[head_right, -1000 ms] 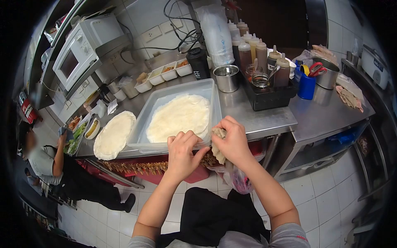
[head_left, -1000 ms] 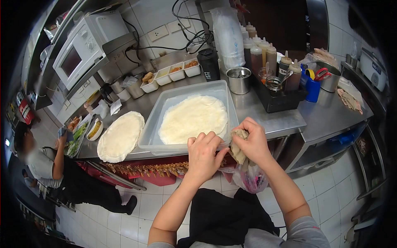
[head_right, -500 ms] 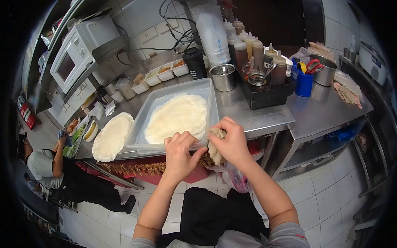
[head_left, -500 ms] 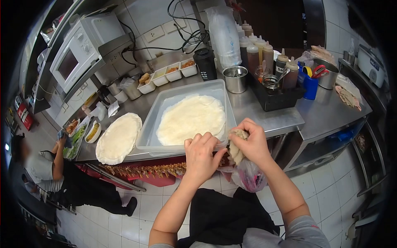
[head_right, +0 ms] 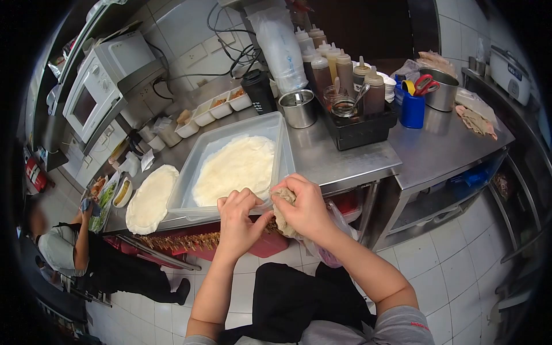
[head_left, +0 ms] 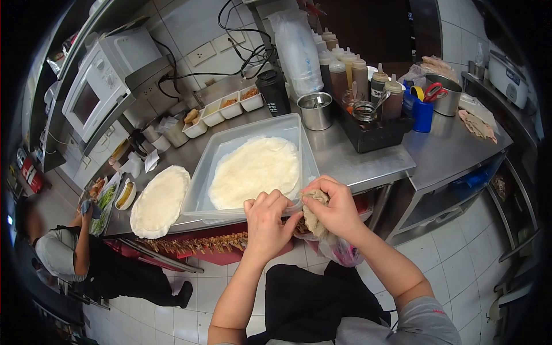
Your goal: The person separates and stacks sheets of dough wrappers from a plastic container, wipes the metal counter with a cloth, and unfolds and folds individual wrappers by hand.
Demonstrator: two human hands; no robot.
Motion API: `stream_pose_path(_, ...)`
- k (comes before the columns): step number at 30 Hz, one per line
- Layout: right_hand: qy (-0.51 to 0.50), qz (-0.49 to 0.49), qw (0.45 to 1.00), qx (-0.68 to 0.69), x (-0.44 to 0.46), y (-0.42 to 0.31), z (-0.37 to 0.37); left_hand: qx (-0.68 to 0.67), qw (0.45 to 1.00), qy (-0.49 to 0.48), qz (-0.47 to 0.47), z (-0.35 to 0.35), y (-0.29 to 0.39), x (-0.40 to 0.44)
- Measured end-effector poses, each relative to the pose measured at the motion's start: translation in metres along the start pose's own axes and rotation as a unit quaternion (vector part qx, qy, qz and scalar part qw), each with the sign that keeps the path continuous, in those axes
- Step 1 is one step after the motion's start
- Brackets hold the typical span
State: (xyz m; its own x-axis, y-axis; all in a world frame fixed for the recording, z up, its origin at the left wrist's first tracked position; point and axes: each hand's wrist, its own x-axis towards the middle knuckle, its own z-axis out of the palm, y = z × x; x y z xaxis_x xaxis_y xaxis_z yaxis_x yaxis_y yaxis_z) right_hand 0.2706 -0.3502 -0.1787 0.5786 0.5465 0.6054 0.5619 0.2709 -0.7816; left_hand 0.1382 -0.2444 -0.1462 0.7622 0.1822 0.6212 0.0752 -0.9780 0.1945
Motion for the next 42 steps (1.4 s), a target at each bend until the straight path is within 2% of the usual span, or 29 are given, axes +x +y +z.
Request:
stream_pose_path(1, -0.010, -0.004, 1.000, -0.003, 0.000, 0.002, -0.002, -0.003, 1.000, 0.005, 0.003, 0.001, -0.001, 0.001)
stream_pose_path(4, 0.011, 0.113, 0.993, -0.009, 0.033, 0.010, -0.004, -0.015, 1.000, 0.008, 0.012, 0.001, 0.002, -0.004)
stream_pose_path(7, -0.011, 0.043, 0.998, -0.044, 0.034, 0.012, -0.001, -0.013, 1.000, -0.003, 0.006, -0.003, -0.001, -0.004)
stream_pose_path(11, -0.051, -0.005, 0.999, 0.003, -0.013, -0.016, -0.002, -0.015, 1.000, -0.002, 0.003, -0.002, -0.007, -0.004)
stream_pose_path(14, -0.217, 0.051, 0.965, 0.139, -0.015, -0.010, -0.017, -0.004, 1.000, -0.013, 0.003, -0.003, -0.007, -0.004)
stream_pose_path(17, -0.062, 0.116, 0.983, 0.125, 0.001, -0.008, -0.026, -0.016, 1.000, -0.011, -0.011, -0.004, -0.006, -0.004)
stream_pose_path(18, -0.025, 0.044, 0.995, 0.081, 0.007, -0.007, -0.023, -0.016, 1.000, -0.011, -0.011, -0.004, -0.005, -0.004)
stream_pose_path(21, -0.028, -0.039, 0.998, -0.049, -0.009, -0.018, -0.003, -0.015, 1.000, -0.008, -0.010, -0.002, -0.004, -0.001)
stream_pose_path(22, -0.068, -0.021, 0.997, -0.031, -0.016, -0.019, -0.004, -0.011, 1.000, -0.009, -0.012, -0.002, -0.007, -0.002)
stream_pose_path(25, -0.195, 0.030, 0.967, 0.161, -0.025, -0.004, -0.009, 0.001, 1.000, -0.024, -0.016, -0.003, -0.008, -0.003)
stream_pose_path(26, -0.154, 0.139, 0.947, 0.246, -0.028, -0.004, -0.011, 0.004, 0.999, -0.031, -0.015, -0.004, -0.006, -0.003)
stream_pose_path(29, -0.121, 0.170, 0.905, 0.371, -0.027, 0.002, -0.025, -0.042, 0.996, 0.082, 0.001, -0.007, 0.008, -0.002)
stream_pose_path(32, -0.157, 0.193, 0.841, 0.480, -0.033, -0.004, -0.030, -0.049, 0.977, 0.192, 0.082, -0.007, 0.009, -0.020)
stream_pose_path(33, -0.167, 0.198, 0.822, 0.507, -0.035, -0.006, -0.031, -0.117, 0.978, 0.164, 0.050, -0.005, 0.012, -0.026)
stream_pose_path(35, -0.171, 0.201, 0.828, 0.494, -0.039, -0.020, -0.029, -0.247, 0.963, 0.103, -0.019, 0.000, 0.022, -0.037)
stream_pose_path(37, -0.188, 0.184, 0.839, 0.477, -0.042, -0.030, -0.027, -0.378, 0.918, 0.013, -0.121, 0.005, 0.035, -0.042)
stream_pose_path(39, -0.197, 0.158, 0.881, 0.401, -0.045, -0.030, -0.026, -0.407, 0.905, -0.022, -0.126, 0.009, 0.030, -0.048)
stream_pose_path(41, -0.193, 0.134, 0.926, 0.296, -0.041, -0.039, -0.029, -0.344, 0.930, 0.044, -0.118, 0.000, 0.027, -0.045)
stream_pose_path(42, -0.184, 0.130, 0.933, 0.282, -0.042, -0.030, -0.028, -0.287, 0.955, 0.054, -0.058, -0.006, 0.023, -0.039)
